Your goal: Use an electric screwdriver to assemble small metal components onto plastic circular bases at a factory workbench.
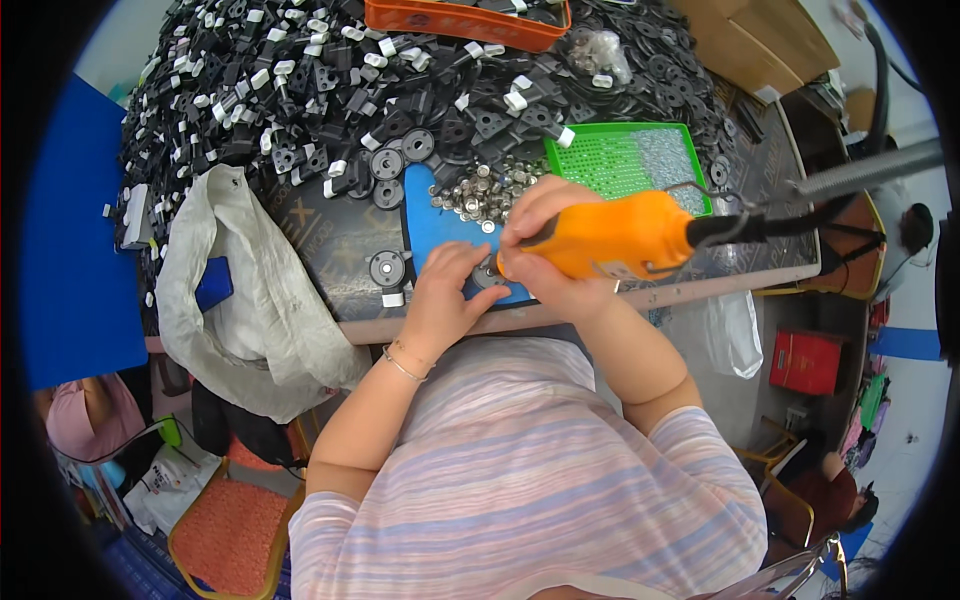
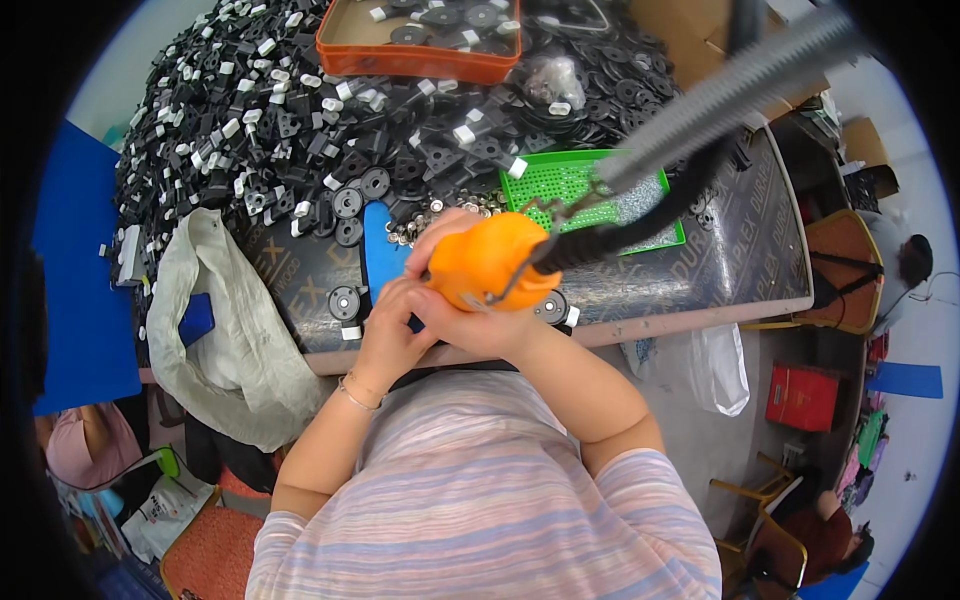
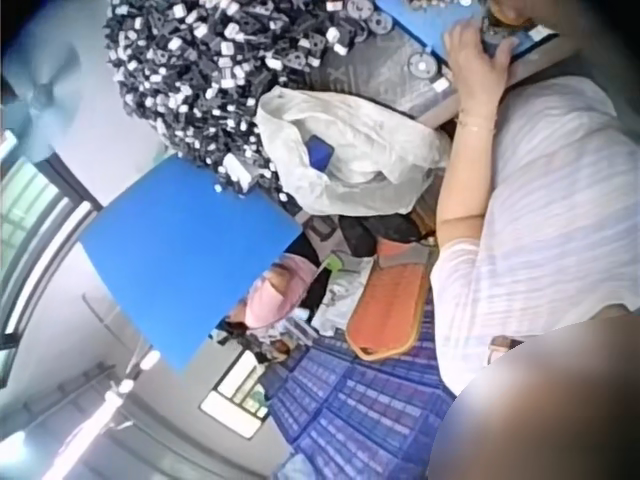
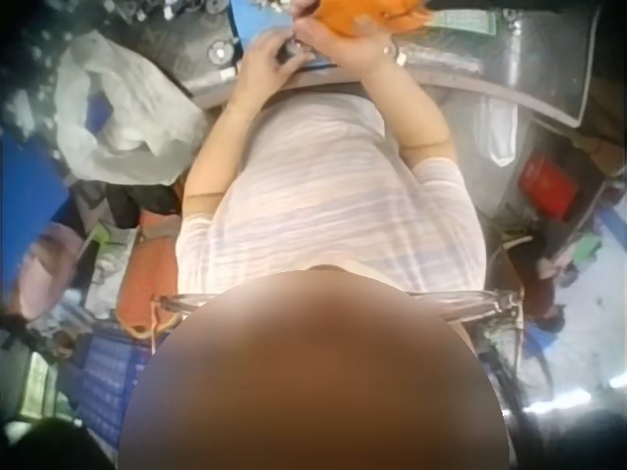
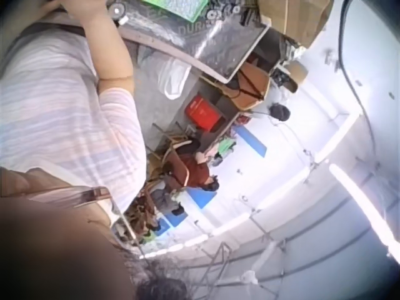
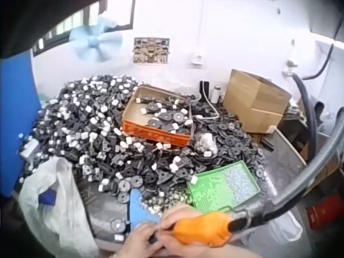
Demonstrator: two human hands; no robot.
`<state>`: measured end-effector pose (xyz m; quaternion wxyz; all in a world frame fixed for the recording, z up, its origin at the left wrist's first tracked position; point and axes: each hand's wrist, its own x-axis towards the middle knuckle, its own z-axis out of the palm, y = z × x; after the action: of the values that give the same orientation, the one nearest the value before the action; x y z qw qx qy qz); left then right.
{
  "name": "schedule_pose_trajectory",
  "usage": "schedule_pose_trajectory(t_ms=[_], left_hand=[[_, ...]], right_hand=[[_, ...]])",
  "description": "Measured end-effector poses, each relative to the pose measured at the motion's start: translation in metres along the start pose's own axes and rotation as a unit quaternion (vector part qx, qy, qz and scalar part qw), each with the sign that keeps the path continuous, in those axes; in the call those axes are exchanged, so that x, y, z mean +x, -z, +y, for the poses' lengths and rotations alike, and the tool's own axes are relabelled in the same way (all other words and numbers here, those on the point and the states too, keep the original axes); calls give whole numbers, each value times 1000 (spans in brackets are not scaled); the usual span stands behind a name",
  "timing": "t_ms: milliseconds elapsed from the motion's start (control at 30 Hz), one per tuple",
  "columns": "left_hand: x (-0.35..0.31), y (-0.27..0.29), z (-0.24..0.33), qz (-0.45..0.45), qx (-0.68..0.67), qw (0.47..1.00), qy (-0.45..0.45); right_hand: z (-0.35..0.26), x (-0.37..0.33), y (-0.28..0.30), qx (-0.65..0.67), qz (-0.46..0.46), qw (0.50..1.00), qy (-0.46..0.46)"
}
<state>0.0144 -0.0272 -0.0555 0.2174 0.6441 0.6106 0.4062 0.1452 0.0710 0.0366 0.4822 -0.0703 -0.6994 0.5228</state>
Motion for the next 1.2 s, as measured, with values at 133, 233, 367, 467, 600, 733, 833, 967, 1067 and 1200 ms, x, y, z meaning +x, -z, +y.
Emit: schedule_pose_trajectory(t_ms=[133,233,367,467,600,733,833,967,1067,1200], left_hand=[[2,4,6,2,-10,1000,16],[2,0,3,2,-17,1000,13],[2,0,4,7,-19,1000,11],[2,-3,-3,-8,6,1000,-18],[1,0,3,4,-2,1000,-10],[2,0,6,10,11,1000,1],[1,-1,6,18,19,1000,-3],[0,0,7,14,17,1000,9],[0,0,5,13,17,1000,9],[-1,-1,6,15,23,1000,4]], right_hand=[[3,1,-7,26,-26,998,-42],[5,-1,-15,25,-6,998,-62],[9,-1,-15,33,-6,996,-77],[6,6,-10,60,-32,994,-81],[-2,22,10,45,-67,997,10],[-16,22,52,100,71,992,26],[-4,7,77,15,160,987,-3],[7,-6,86,-11,251,966,-55],[8,-9,88,-31,247,967,-49],[7,-11,91,-44,256,964,-49]])
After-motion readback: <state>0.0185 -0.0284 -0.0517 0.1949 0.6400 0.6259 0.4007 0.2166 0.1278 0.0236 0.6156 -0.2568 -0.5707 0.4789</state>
